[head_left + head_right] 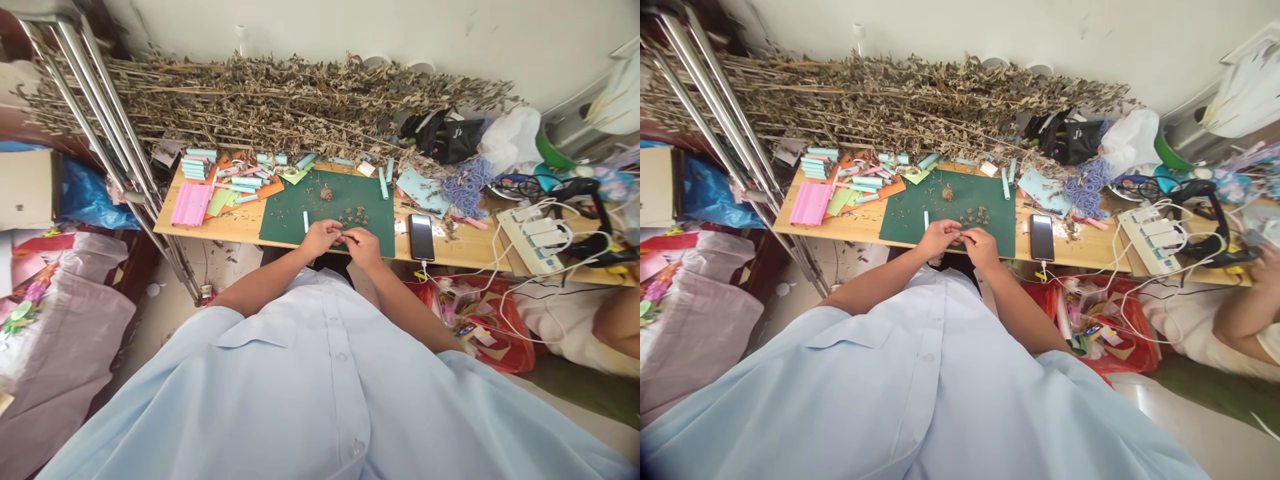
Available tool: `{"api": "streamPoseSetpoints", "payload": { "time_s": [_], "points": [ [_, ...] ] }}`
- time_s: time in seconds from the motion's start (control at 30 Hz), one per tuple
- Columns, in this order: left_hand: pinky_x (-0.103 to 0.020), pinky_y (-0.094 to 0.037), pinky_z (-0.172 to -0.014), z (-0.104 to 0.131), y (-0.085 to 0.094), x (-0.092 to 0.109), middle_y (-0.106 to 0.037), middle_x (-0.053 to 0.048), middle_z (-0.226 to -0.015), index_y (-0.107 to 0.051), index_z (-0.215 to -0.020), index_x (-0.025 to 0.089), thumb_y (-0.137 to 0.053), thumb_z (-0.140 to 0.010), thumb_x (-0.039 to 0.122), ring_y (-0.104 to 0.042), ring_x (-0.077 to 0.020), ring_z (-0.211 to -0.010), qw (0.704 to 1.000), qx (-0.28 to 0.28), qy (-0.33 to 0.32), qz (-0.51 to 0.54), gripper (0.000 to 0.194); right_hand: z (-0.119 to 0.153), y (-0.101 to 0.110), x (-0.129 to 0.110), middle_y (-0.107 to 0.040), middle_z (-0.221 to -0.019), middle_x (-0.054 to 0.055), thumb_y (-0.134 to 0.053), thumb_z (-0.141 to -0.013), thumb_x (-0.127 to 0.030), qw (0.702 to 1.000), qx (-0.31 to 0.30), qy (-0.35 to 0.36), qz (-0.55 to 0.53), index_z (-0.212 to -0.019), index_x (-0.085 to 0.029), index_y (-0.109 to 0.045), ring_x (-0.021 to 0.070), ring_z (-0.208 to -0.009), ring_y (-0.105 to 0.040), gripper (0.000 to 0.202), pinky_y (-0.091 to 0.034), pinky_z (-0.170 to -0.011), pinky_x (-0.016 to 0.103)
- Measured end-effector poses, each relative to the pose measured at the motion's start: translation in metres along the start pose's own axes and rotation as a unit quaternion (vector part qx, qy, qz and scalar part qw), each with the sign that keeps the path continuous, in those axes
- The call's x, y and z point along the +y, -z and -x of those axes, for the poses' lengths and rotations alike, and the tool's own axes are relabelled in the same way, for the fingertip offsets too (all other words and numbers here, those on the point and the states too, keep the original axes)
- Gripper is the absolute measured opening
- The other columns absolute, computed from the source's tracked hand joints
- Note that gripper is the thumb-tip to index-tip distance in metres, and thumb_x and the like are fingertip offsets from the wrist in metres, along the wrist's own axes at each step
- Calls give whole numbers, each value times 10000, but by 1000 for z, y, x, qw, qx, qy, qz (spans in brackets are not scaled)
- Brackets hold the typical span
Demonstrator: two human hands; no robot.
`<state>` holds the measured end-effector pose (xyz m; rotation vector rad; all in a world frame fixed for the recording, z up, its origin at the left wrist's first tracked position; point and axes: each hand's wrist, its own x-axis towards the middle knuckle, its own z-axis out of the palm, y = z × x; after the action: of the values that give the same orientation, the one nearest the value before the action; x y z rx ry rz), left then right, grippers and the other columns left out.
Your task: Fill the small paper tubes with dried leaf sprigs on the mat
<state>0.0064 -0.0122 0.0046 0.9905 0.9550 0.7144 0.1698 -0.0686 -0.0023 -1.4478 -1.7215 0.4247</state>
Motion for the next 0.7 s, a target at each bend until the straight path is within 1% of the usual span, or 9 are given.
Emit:
{"api": "streamPoseSetpoints", "payload": {
  "time_s": [0.1, 0.23, 0.33, 0.47, 0.57, 0.7],
  "points": [
    [-247, -609, -706, -1, 1, -2, -756, -32, -756, -678, -1085, 88, -718, -856, 42, -738, -135, -693, 1000, -5, -2, -2, 237, 2, -4, 0, -780, -929, 61, -607, -935, -233, 1000, 10, 1, 12, -882, -240, -767, 222, -878, -726, 169, -588, -835, 371],
    [-252, -612, -704, -2, 2, -2, -759, -30, -741, -681, -1074, 86, -731, -847, 47, -730, -130, -669, 1000, -16, -7, 6, 236, 3, -6, -3, -773, -911, 64, -604, -930, -222, 999, 46, 6, 12, -857, -237, -765, 226, -870, -724, 178, -586, -834, 376],
    [-247, -609, -722, 0, 3, 1, -770, -46, -766, -680, -1096, 84, -765, -844, 83, -749, -140, -718, 999, -23, -13, 25, 266, 4, -5, -4, -775, -946, 61, -623, -944, -265, 999, 48, -7, -3, -896, -253, -773, 229, -899, -724, 158, -592, -862, 390],
    [-274, -616, -768, 4, 4, 4, -790, -76, -859, -678, -1123, 87, -818, -846, 182, -776, -171, -810, 998, -30, -10, 56, 325, 6, -2, -4, -773, -988, 63, -642, -954, -324, 998, 55, -25, -7, -943, -265, -775, 236, -938, -722, 146, -602, -891, 412],
    [-295, -620, -783, 6, 3, 3, -789, -76, -885, -685, -1096, 93, -814, -857, 211, -777, -174, -817, 998, -15, -3, 64, 296, 8, -1, -5, -772, -994, 67, -641, -962, -338, 998, 64, -24, 2, -954, -262, -772, 234, -943, -723, 151, -605, -897, 411],
    [-298, -617, -794, 9, 1, 2, -771, -61, -806, -703, -1003, 86, -840, -825, 195, -751, -147, -754, 998, -14, 6, 60, 249, 8, 0, -9, -774, -1001, 77, -627, -968, -312, 998, 62, -18, 14, -965, -258, -770, 239, -949, -722, 153, -602, -907, 416]
  ]
}}
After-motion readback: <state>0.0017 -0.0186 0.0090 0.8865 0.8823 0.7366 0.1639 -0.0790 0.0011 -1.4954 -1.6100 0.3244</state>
